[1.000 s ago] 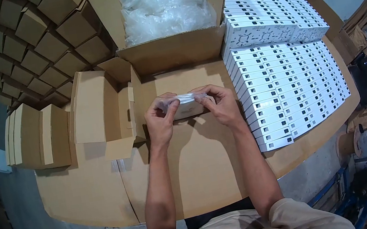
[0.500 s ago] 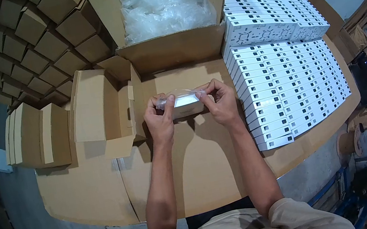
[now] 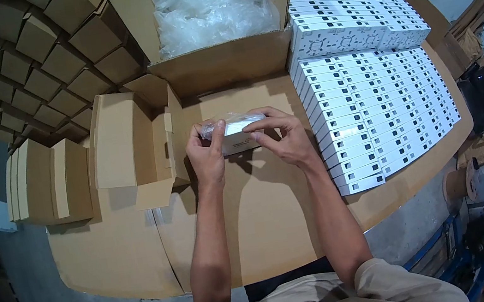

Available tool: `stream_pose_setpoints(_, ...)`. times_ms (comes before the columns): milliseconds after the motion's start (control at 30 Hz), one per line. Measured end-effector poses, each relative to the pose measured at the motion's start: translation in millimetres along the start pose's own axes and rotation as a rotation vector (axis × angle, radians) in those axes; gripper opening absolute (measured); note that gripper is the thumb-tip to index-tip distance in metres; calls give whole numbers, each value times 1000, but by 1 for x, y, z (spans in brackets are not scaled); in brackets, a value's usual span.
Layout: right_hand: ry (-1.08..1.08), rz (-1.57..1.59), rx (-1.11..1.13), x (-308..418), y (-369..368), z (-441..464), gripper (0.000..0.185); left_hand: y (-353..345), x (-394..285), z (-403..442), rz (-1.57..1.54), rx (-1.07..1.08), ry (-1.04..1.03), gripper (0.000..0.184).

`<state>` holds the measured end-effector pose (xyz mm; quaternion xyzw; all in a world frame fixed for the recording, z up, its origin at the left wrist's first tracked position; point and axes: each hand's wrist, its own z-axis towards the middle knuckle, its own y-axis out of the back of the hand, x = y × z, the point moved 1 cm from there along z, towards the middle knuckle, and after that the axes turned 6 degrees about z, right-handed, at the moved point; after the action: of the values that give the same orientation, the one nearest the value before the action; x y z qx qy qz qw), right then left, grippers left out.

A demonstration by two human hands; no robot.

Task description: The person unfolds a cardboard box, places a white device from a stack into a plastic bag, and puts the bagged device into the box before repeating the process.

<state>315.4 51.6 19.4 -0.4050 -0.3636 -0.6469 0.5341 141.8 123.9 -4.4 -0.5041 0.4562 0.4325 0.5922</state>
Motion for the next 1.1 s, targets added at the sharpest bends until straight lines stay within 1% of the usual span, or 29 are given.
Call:
stream_pose_setpoints(100,25,-135,-12,2,-1,1,25,1,-5,-2,16,2,21,23)
stream_pose_setpoints(200,-144,-153,-1,9,0,3,27,0,-7,-4,29,2,24,24)
stream_pose_setpoints(300,-62,-141,-28,5,-2,3,29,-1,-9,-4,22,9,18,25)
stream_pose_setpoints(500,-70,-140,-18,2,-3,3,33,3,-1,-2,22,37,-4,24)
stream_pose_setpoints(567,-88,-148,-23,3,-2,3,32,2,-4,-4,20,39,-11,23)
stream_pose_setpoints(667,-153,-94,-30,1,-2,2,32,3,-1,-4,-34,54,-11,16)
stream_pose_setpoints(767,-208,-72,-33,-1,-2,1,33,5,1,-3,-8,66,-4,19)
stream_pose_setpoints(800,-222,-76,-34,-2,-2,1,33,3,-1,-3,22,46,-31,20)
stream_pose_setpoints(867,-171,-93,-39,-7,-1,1,33,-1,-8,-7,82,5,-86,22)
stream_pose_setpoints(900,-145,-101,-41,-8,-1,1,33,-7,-12,-10,115,-74,-189,24)
stream_pose_setpoints(967,-168,-114,-37,-6,0,1,33,-20,-22,-19,180,-233,-396,28)
stream_pose_setpoints(1067,-199,-96,-45,-4,-1,2,33,-22,-32,-29,648,-347,-909,32)
stream_pose_setpoints(1100,-209,-84,-51,-4,-1,2,33,-21,-31,-33,735,-269,-957,31)
